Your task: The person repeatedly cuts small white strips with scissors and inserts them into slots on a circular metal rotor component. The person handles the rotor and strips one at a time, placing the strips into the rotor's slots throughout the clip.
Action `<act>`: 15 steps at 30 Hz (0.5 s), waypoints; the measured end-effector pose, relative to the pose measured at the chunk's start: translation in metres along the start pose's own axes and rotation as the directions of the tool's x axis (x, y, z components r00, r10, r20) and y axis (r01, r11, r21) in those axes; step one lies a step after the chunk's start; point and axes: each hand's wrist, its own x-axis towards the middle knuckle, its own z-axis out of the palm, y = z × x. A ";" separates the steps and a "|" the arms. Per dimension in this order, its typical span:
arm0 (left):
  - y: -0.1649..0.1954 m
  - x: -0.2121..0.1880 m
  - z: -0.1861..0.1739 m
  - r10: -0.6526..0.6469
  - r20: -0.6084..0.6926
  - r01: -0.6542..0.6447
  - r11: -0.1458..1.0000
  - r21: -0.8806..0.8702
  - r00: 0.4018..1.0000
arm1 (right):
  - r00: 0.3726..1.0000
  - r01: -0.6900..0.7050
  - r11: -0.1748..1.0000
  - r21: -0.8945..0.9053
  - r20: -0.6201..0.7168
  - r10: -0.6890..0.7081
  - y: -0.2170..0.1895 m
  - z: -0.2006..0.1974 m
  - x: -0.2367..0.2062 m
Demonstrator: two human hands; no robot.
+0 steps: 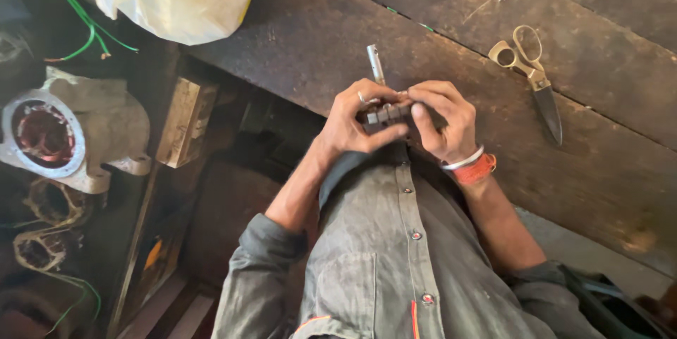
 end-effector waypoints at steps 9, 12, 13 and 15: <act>-0.019 -0.012 0.008 0.209 0.060 -0.211 0.976 0.045 0.976 | 0.996 0.085 0.994 0.064 -0.006 -0.085 0.015 0.007 -0.037; -0.023 -0.015 0.009 0.163 0.022 -0.163 0.987 0.009 0.986 | 0.996 0.088 0.994 0.058 -0.012 -0.087 0.018 0.009 -0.035; -0.022 -0.015 0.008 0.150 0.023 -0.151 0.988 0.019 0.988 | 0.995 0.096 0.994 0.059 -0.013 -0.095 0.018 0.010 -0.034; -0.017 -0.011 0.006 0.126 0.026 -0.127 0.991 0.040 0.992 | 0.996 0.087 0.994 0.067 -0.015 -0.086 0.018 0.012 -0.033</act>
